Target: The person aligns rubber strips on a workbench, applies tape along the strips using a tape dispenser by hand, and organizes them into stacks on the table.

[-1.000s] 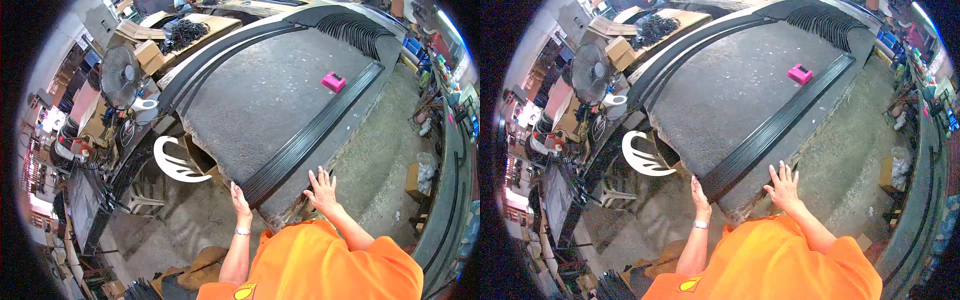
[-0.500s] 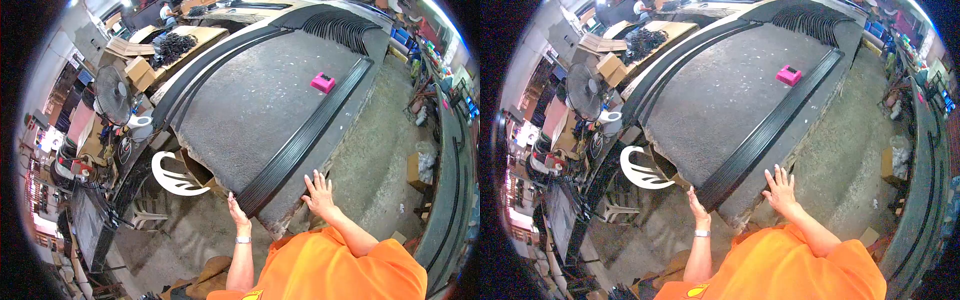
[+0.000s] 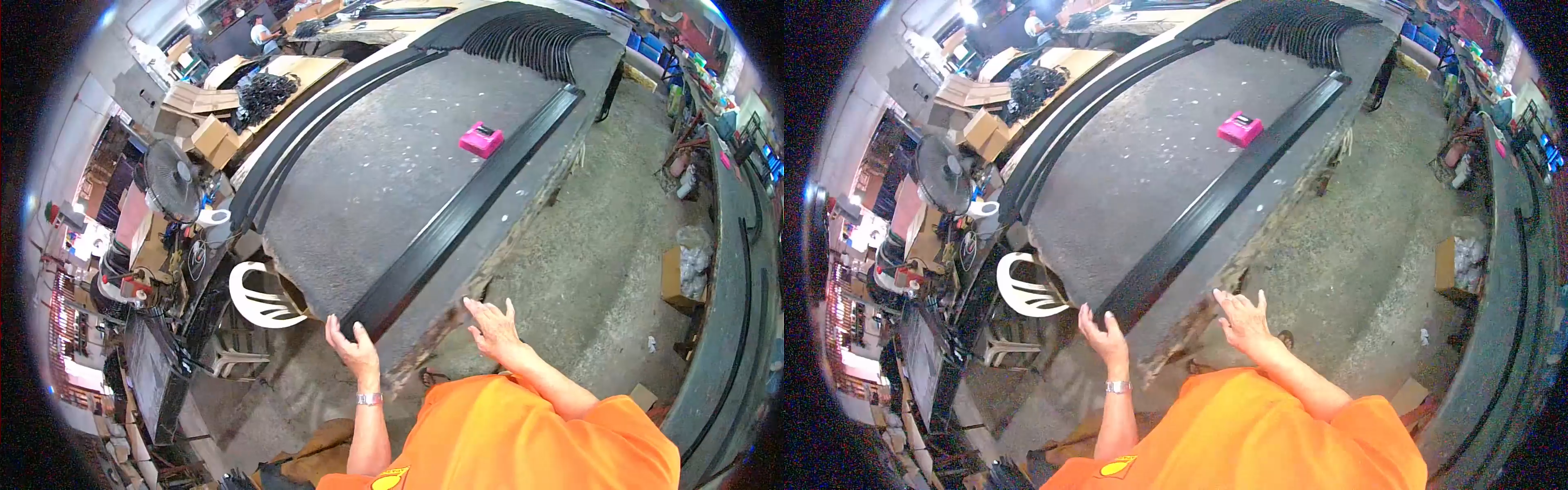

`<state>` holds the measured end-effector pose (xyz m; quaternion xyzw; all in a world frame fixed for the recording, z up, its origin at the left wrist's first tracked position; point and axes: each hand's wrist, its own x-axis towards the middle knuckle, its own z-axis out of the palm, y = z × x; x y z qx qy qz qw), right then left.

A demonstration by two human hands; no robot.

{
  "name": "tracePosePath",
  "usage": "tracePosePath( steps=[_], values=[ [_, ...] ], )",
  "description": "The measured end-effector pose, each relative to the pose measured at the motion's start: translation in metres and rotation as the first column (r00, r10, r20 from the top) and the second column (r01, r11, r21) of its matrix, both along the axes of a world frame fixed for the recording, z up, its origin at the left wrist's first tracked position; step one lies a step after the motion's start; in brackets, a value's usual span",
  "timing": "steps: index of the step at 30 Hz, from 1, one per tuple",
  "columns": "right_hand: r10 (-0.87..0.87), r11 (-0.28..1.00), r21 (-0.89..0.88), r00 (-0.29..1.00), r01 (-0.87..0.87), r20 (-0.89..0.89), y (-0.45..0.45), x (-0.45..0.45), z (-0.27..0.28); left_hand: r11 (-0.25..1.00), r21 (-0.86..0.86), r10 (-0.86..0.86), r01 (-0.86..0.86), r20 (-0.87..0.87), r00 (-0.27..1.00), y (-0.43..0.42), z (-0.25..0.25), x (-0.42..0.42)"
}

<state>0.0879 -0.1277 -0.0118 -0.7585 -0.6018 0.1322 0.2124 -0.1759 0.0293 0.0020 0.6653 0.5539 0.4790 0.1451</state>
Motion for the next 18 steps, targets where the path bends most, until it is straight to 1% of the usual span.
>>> tracePosePath(
  steps=[2,3,4,6,8,9,12,15,17,18],
  values=[
    [-0.004,0.998,-0.066,0.996,-0.002,-0.086,-0.022,0.041,-0.013,0.995,-0.023,-0.103,0.102,-0.073,0.992,-0.011,0.001,0.051],
    [-0.056,0.998,-0.016,0.994,0.055,-0.094,-0.035,0.059,-0.019,0.985,-0.039,-0.168,0.166,-0.056,0.984,-0.019,0.004,0.08],
    [-0.105,0.994,-0.037,0.988,0.101,-0.116,-0.051,0.077,-0.032,0.974,-0.075,-0.216,0.212,-0.052,0.975,-0.027,0.008,0.109],
    [-0.195,0.979,-0.083,0.969,0.184,-0.151,-0.081,0.119,-0.054,0.942,-0.083,-0.33,0.325,-0.063,0.942,-0.039,0.01,0.16],
    [-0.258,0.957,-0.166,0.959,0.237,-0.119,-0.114,0.157,-0.062,0.905,-0.095,-0.42,0.414,-0.05,0.906,-0.049,0.012,0.206],
    [-0.303,0.937,-0.211,0.948,0.278,-0.097,-0.132,0.171,-0.061,0.883,-0.114,-0.457,0.455,0.015,0.889,-0.056,0.013,0.228],
    [-0.418,0.881,-0.294,0.901,0.371,-0.115,-0.175,0.215,-0.051,0.832,-0.13,-0.546,0.54,-0.021,0.837,-0.07,0.02,0.278],
    [-0.545,0.803,-0.345,0.832,0.485,-0.101,-0.203,0.245,-0.043,0.804,-0.11,-0.591,0.584,-0.042,0.806,-0.076,0.013,0.314],
    [-0.589,0.79,-0.277,0.802,0.546,-0.1,-0.215,0.259,-0.055,0.786,-0.09,-0.616,0.612,-0.021,0.788,-0.079,0.011,0.335],
    [-0.611,0.781,-0.242,0.785,0.576,-0.101,-0.219,0.264,-0.06,0.777,-0.091,-0.628,0.623,-0.041,0.777,-0.078,0.011,0.344]
  ],
)
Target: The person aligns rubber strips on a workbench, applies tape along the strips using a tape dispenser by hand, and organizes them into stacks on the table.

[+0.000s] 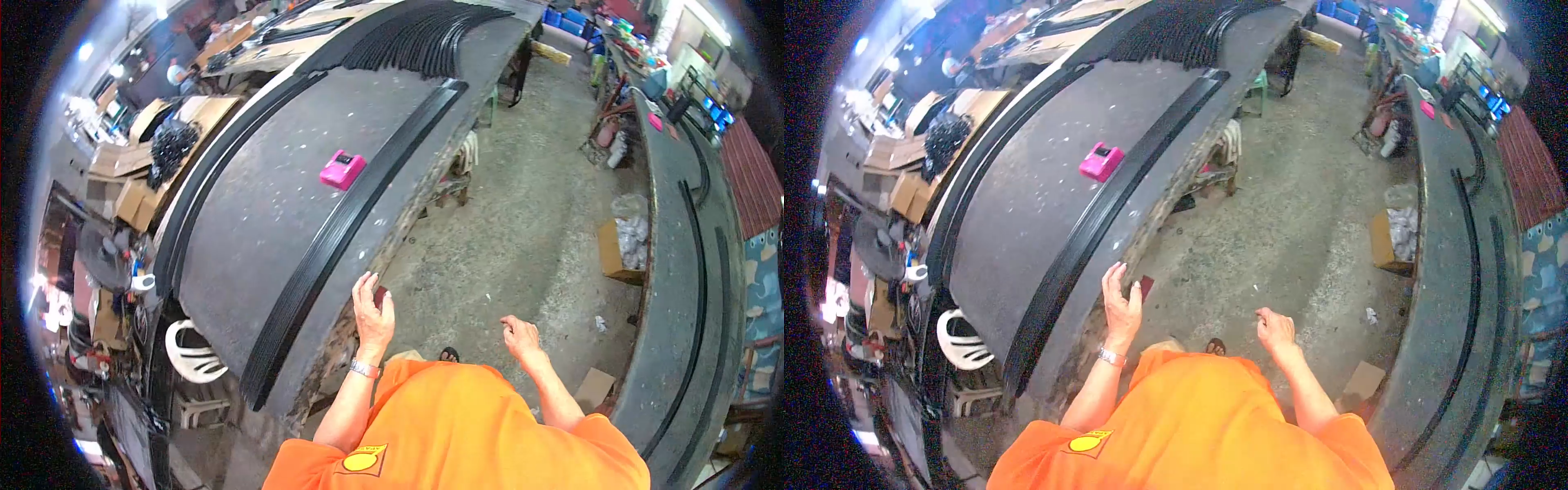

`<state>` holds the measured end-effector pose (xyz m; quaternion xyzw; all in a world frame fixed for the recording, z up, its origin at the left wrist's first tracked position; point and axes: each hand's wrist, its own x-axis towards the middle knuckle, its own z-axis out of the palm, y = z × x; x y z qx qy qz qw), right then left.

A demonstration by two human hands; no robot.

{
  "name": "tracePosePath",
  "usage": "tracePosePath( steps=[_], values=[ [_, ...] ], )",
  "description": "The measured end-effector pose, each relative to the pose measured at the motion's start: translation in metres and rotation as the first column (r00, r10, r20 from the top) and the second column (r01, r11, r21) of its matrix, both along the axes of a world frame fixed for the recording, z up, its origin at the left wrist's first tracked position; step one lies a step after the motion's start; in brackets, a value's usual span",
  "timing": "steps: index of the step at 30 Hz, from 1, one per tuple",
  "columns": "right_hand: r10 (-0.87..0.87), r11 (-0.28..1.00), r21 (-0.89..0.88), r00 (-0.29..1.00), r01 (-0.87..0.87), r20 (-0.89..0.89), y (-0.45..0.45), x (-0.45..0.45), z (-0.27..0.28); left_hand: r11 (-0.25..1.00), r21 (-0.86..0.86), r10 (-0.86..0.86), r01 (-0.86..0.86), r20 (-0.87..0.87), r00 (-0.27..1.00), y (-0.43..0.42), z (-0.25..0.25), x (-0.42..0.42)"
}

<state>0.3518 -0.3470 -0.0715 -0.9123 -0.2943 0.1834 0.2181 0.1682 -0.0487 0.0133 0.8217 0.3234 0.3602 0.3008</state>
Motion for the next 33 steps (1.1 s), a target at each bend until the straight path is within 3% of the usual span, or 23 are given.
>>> tracePosePath(
  steps=[2,3,6,10,14,15,21,26,31,33],
  values=[
    [-0.025,0.999,-0.038,1.0,0.024,-0.011,-0.002,0.007,-0.012,0.999,0.02,-0.03,0.03,-0.027,0.999,0.004,-0.002,0.018],
    [-0.033,0.998,-0.057,0.999,0.032,-0.016,0.001,0.009,-0.017,0.996,-0.082,-0.047,0.047,0.001,0.999,0.004,0.004,0.028],
    [-0.019,1.0,-0.002,1.0,0.019,-0.015,0.012,0.01,-0.034,0.996,-0.039,-0.081,0.081,-0.004,0.997,0.017,-0.005,0.057],
    [0.06,0.996,-0.069,0.996,-0.065,-0.071,0.038,0.026,-0.041,0.993,-0.014,-0.114,0.114,0.001,0.993,0.038,-0.015,0.101],
    [0.093,0.969,-0.213,0.983,-0.125,-0.156,0.069,0.063,-0.03,0.987,0.0,-0.16,0.16,-0.011,0.987,0.064,-0.016,0.148],
    [0.105,0.962,-0.233,0.983,-0.139,-0.153,0.079,0.076,-0.03,0.985,-0.05,-0.167,0.167,0.01,0.986,0.073,-0.016,0.162],
    [0.076,0.945,-0.306,0.989,-0.111,-0.124,0.134,0.149,-0.013,0.977,0.022,-0.213,0.213,0.001,0.977,0.131,-0.004,0.235],
    [0.083,0.95,-0.295,0.993,-0.105,-0.084,0.185,0.209,0.007,0.966,0.166,-0.199,0.199,-0.013,0.98,0.181,0.008,0.281],
    [0.164,0.97,-0.177,0.986,-0.165,-0.02,0.213,0.254,0.006,0.976,0.198,-0.077,0.087,-0.06,0.995,0.213,0.004,0.311],
    [0.146,0.965,-0.214,0.988,-0.154,-0.052,0.224,0.276,0.006,0.975,0.21,-0.052,0.071,-0.092,0.994,0.221,-0.001,0.32]
  ],
)
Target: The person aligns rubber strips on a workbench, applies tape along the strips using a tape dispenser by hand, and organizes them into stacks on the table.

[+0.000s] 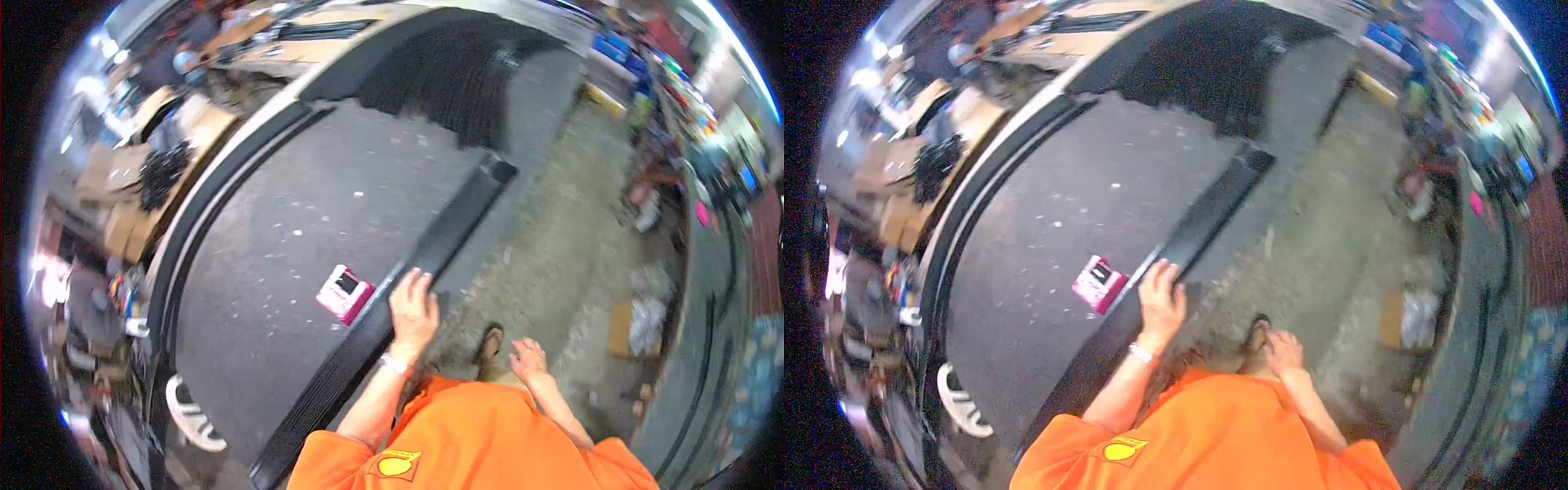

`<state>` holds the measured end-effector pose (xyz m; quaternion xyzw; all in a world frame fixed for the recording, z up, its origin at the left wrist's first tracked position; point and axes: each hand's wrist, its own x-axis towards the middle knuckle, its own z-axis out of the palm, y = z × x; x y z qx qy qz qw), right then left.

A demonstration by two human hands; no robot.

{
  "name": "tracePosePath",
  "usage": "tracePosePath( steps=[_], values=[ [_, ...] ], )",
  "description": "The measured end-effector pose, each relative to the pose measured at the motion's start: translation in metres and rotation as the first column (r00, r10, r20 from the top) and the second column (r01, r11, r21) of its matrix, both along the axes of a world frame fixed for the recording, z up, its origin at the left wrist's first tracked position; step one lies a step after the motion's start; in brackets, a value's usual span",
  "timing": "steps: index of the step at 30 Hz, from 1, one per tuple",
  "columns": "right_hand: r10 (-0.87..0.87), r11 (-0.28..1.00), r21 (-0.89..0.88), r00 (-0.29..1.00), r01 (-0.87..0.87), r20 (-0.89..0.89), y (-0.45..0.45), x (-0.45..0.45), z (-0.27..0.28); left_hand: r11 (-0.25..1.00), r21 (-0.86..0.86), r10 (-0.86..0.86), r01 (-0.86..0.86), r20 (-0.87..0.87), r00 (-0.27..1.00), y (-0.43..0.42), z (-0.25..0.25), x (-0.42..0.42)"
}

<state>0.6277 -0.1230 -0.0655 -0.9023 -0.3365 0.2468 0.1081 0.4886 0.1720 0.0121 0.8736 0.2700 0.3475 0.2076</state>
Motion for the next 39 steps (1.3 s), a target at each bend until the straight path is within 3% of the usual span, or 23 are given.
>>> tracePosePath(
  steps=[5,10,11,13,21,26,29,37,39],
  values=[
    [0.071,0.993,0.09,0.997,-0.072,0.017,0.027,0.077,-0.013,0.99,-0.032,0.137,-0.141,-0.096,0.986,0.014,-0.008,0.044],
    [0.345,0.887,0.277,0.929,-0.37,0.137,0.097,0.177,0.003,0.927,-0.003,0.362,-0.376,-0.261,0.895,0.016,-0.011,0.098],
    [0.394,0.852,0.305,0.905,-0.426,0.162,0.116,0.194,0.013,0.902,-0.01,0.411,-0.432,-0.288,0.865,0.019,-0.016,0.106],
    [0.49,0.751,0.369,0.837,-0.547,0.245,0.158,0.228,0.044,0.878,0.167,0.475,-0.448,-0.4,0.783,0.019,-0.027,0.115],
    [0.587,0.381,0.5,0.621,-0.778,0.519,0.301,0.251,0.11,0.834,0.235,0.55,-0.499,-0.432,0.715,0.019,-0.03,0.128],
    [0.601,0.367,0.452,0.578,-0.813,0.552,0.357,0.225,0.061,0.824,0.204,0.557,-0.528,-0.463,0.69,0.018,-0.023,0.129],
    [0.654,0.408,0.313,0.513,-0.858,0.555,0.36,0.221,0.042,0.815,0.215,0.572,-0.537,-0.442,0.691,0.018,-0.023,0.13],
    [0.71,0.454,0.102,0.428,-0.885,0.559,0.362,0.217,0.047,0.808,0.213,0.589,-0.549,-0.318,0.743,0.017,-0.028,0.121],
    [0.688,0.464,0.126,0.446,-0.877,0.573,0.365,0.218,0.039,0.816,0.153,0.576,-0.557,-0.293,0.763,0.015,-0.032,0.117]
  ],
)
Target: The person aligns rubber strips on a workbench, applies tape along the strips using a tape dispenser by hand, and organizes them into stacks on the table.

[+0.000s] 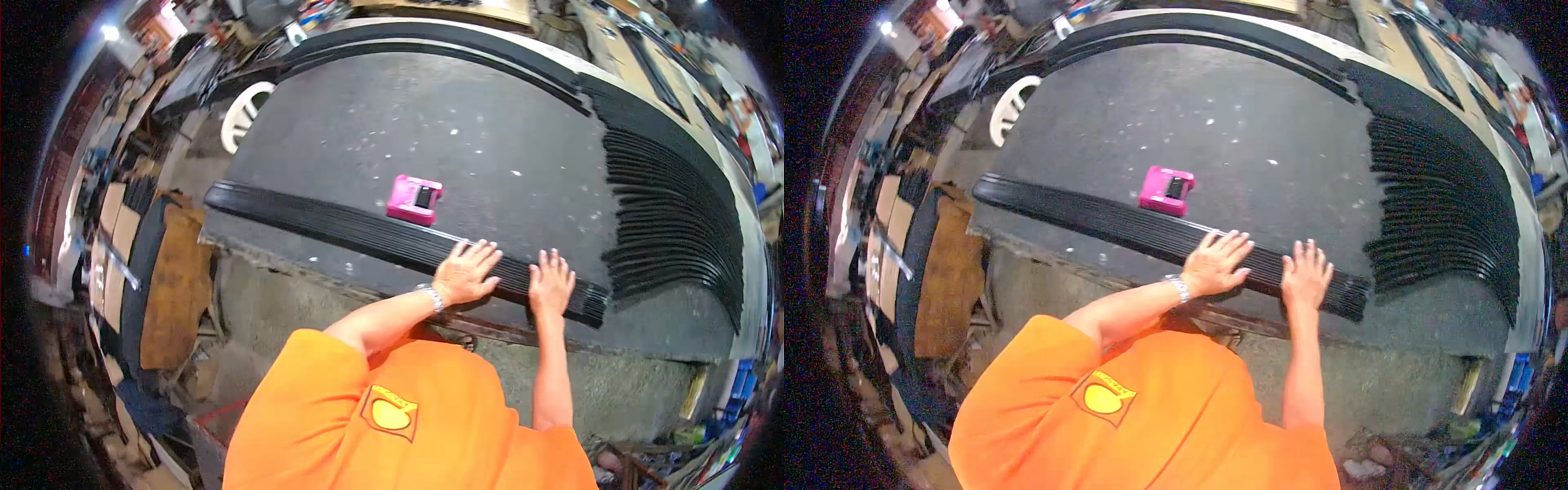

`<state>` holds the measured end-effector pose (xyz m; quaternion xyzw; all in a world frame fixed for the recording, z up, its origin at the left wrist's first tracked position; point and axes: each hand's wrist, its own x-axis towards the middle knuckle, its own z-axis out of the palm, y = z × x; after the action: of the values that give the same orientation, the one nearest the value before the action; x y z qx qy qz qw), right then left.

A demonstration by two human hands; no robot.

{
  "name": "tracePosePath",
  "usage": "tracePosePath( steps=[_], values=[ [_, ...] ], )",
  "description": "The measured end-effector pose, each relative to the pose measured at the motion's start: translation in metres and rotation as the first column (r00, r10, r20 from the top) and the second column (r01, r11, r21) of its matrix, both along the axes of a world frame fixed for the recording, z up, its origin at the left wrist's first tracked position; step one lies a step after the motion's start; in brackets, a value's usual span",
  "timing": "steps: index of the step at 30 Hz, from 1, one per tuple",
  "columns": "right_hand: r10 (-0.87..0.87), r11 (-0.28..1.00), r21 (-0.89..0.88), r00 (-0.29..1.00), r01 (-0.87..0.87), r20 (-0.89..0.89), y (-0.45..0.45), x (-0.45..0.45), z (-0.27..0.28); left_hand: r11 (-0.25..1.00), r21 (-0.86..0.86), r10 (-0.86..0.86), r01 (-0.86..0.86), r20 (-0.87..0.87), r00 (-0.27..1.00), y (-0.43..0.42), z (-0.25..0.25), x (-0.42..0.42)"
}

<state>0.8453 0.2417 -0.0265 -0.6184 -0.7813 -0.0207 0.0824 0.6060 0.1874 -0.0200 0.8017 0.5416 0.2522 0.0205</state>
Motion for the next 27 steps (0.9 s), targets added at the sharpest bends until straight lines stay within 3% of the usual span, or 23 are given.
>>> tracePosePath(
  steps=[4,6,8,10,12,16,19,22,27],
  values=[
    [-0.122,0.992,0.023,0.988,0.121,0.099,0.0,-0.007,-0.002,0.999,0.01,-0.041,0.04,0.106,0.994,0.0,0.0,-0.008],
    [-0.197,0.978,-0.035,0.969,0.205,0.151,0.0,-0.011,-0.002,0.98,0.026,-0.198,0.199,0.304,0.932,-0.005,0.01,-0.023],
    [-0.288,0.953,-0.049,0.943,0.299,0.166,0.005,-0.018,-0.001,0.943,0.098,-0.32,0.317,0.523,0.79,-0.013,0.014,-0.041],
    [-0.338,0.929,-0.092,0.923,0.359,0.185,0.004,-0.022,0.001,0.92,0.058,-0.36,0.388,0.52,0.775,-0.028,0.031,-0.076],
    [-0.354,0.921,-0.095,0.914,0.378,0.198,0.005,-0.021,0.0,0.945,0.053,-0.304,0.323,0.508,0.806,-0.04,0.035,-0.118],
    [-0.444,0.875,-0.114,0.873,0.471,0.202,0.008,-0.024,-0.008,1.0,-0.009,0.002,0.003,0.481,0.877,-0.058,0.047,-0.21],
    [-0.519,0.824,-0.128,0.826,0.552,0.22,0.009,-0.033,-0.008,0.969,-0.056,0.246,-0.242,0.338,0.908,-0.055,0.037,-0.268],
    [-0.554,0.798,-0.143,0.806,0.585,0.206,0.012,-0.037,-0.008,0.866,-0.139,0.496,-0.48,0.133,0.858,-0.032,0.028,-0.308],
    [-0.551,0.803,-0.14,0.812,0.579,0.192,0.011,-0.038,-0.009,0.816,-0.153,0.552,-0.557,-0.075,0.83,0.023,0.011,-0.339]
  ],
)
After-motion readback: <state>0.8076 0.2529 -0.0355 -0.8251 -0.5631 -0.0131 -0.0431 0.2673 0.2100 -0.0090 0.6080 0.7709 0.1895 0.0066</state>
